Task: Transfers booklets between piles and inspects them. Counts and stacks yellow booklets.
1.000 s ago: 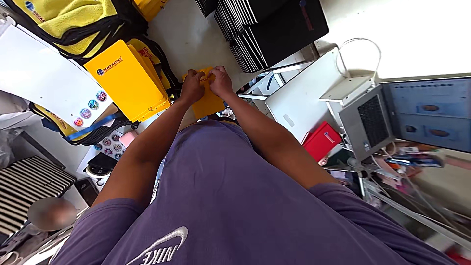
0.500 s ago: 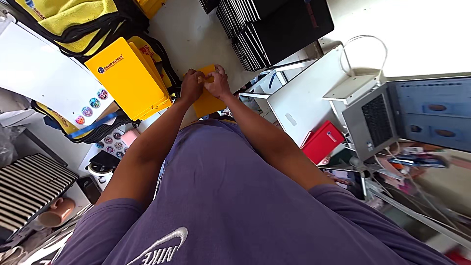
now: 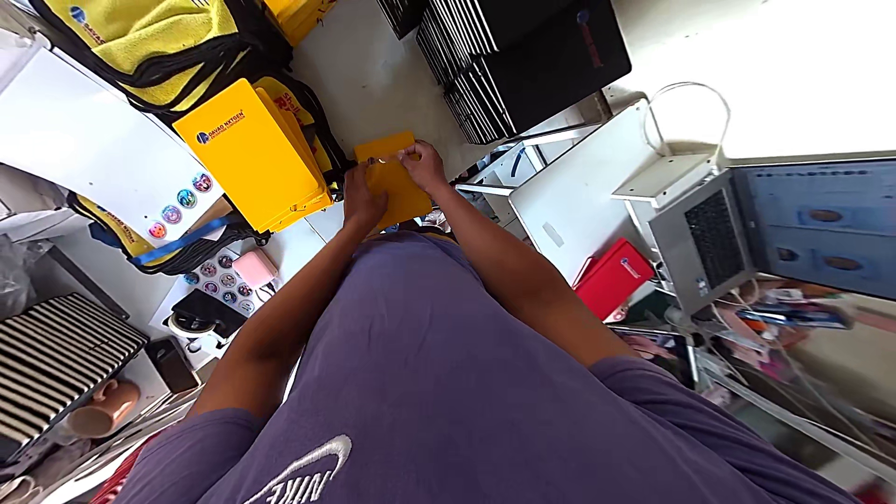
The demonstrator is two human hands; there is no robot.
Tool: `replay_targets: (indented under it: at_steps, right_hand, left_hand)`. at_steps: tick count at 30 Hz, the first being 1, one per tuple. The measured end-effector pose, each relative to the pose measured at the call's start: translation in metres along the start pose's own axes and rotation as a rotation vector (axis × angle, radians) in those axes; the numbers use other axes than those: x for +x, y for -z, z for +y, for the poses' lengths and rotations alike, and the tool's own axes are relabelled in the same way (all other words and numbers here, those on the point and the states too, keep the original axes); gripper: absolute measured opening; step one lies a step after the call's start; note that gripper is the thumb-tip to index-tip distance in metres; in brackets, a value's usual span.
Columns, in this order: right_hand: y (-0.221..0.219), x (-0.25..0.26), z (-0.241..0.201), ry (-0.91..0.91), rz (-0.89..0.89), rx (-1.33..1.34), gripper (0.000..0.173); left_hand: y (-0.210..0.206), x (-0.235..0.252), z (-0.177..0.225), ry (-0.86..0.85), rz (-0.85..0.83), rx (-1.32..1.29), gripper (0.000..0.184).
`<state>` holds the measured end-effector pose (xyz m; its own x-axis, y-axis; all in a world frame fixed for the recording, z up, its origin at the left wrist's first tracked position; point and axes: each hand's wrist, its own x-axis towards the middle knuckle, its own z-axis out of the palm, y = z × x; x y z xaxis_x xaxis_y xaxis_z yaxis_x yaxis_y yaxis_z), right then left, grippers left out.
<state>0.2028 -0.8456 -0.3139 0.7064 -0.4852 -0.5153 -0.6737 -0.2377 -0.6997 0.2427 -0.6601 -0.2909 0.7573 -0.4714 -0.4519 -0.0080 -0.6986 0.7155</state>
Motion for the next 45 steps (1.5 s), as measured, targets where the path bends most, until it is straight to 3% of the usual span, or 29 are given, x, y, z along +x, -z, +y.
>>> replay_targets:
  at_steps: [3, 6, 11, 13, 17, 22, 25, 29, 32, 34, 36, 38, 41, 45]
  right_hand:
    - [0.001, -0.003, 0.014, -0.004, -0.022, 0.084, 0.023]
    - [0.001, -0.006, 0.018, -0.088, 0.026, 0.276, 0.031]
    - [0.009, -0.011, 0.033, -0.424, 0.218, 0.833, 0.054]
    - [0.007, -0.016, 0.04, -0.455, 0.221, 0.759, 0.051]
    - [0.003, -0.031, 0.045, -0.336, 0.148, 0.431, 0.036]
    - [0.019, -0.05, 0.033, -0.319, 0.164, 0.225, 0.037]
    - [0.037, -0.069, 0.019, -0.242, 0.108, 0.453, 0.037]
    - [0.051, -0.083, -0.007, -0.117, -0.086, 0.778, 0.032]
    - [0.056, -0.077, -0.022, -0.08, -0.2, 0.837, 0.058]
    - [0.055, -0.059, -0.022, -0.031, -0.163, 0.634, 0.048]
    - [0.048, -0.038, -0.013, 0.009, -0.069, 0.223, 0.03]
    - [0.042, -0.022, -0.002, 0.025, -0.05, -0.114, 0.033]
    - [0.032, -0.013, 0.001, 0.02, -0.071, -0.299, 0.04]
    - [0.013, -0.009, -0.002, 0.054, -0.072, -0.375, 0.038]
  left_hand:
    - [-0.006, -0.024, -0.018, 0.173, -0.101, -0.078, 0.084]
    - [-0.006, -0.022, -0.029, 0.274, -0.234, -0.184, 0.072]
    - [-0.01, -0.019, -0.026, 0.337, -0.239, -0.296, 0.062]
    - [-0.012, -0.018, -0.021, 0.378, -0.254, -0.38, 0.064]
    - [-0.014, -0.015, -0.011, 0.408, -0.28, -0.429, 0.068]
    - [-0.014, -0.013, -0.004, 0.37, -0.376, -0.463, 0.069]
    - [-0.012, -0.013, 0.005, 0.351, -0.335, -0.516, 0.068]
    - [0.014, -0.018, 0.025, 0.116, -0.247, -0.787, 0.046]
    - [0.049, -0.027, 0.041, -0.039, -0.109, -0.768, 0.035]
    - [0.078, -0.031, 0.044, -0.082, 0.03, -0.658, 0.036]
    - [0.112, -0.035, 0.04, -0.081, 0.172, -0.536, 0.042]
    - [0.146, -0.04, 0.034, -0.035, 0.291, -0.416, 0.052]
    - [0.18, -0.04, 0.009, 0.041, 0.436, -0.362, 0.058]
    - [0.2, -0.043, -0.022, 0.166, 0.515, -0.412, 0.05]
